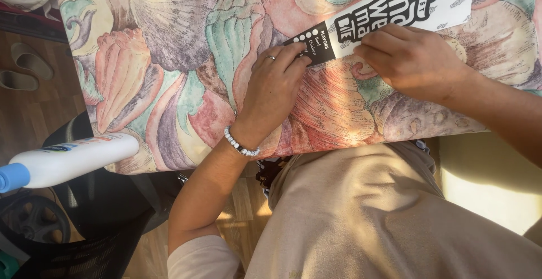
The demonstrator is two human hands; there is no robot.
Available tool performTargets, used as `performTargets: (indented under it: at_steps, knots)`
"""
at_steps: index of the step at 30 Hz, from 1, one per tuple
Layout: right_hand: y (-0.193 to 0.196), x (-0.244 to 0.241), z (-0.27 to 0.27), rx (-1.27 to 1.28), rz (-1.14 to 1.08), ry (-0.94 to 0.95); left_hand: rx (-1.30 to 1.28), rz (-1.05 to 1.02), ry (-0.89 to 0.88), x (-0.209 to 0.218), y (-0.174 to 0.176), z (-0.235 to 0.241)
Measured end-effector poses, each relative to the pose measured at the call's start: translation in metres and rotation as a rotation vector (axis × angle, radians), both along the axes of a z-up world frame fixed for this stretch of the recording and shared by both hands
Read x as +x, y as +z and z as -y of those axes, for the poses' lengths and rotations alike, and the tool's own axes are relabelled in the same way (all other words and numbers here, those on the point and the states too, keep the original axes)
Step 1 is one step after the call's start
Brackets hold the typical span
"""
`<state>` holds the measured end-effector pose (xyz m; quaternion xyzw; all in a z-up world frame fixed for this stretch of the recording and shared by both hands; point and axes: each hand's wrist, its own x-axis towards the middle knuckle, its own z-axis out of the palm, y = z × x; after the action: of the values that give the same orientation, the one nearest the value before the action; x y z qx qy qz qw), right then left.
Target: Peeling stickers from a backing sheet and organizing the sheets on a table.
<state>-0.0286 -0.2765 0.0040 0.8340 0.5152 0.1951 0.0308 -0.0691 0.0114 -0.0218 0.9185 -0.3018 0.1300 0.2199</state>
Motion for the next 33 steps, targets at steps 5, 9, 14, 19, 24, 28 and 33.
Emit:
performTargets:
  at_steps: [5, 9, 14, 19, 24, 28, 33]
  knots:
    - [-0.007, 0.001, 0.002, -0.001, -0.01, 0.007, 0.017, 0.013, 0.011, 0.0, 0.009, 0.004]
    - [0.004, 0.003, 0.002, 0.064, -0.009, 0.039, 0.014, 0.033, -0.027, -0.001, 0.017, 0.008]
    - [0.003, 0.005, 0.028, -0.006, 0.039, -0.009, 0.138, -0.046, -0.006, -0.005, 0.016, 0.009]
    - [0.002, 0.004, 0.039, 0.013, 0.018, -0.052, 0.171, -0.042, -0.002, -0.002, 0.016, 0.009]
    - [-0.003, 0.006, 0.041, 0.055, 0.028, -0.024, 0.105, -0.071, -0.014, 0.001, 0.024, 0.008]
    - [0.005, 0.007, 0.053, -0.017, -0.01, -0.031, 0.159, 0.006, -0.005, 0.002, 0.024, 0.012]
    - [0.0, 0.003, 0.075, -0.012, 0.057, -0.151, 0.171, -0.073, -0.048, 0.001, 0.023, 0.013]
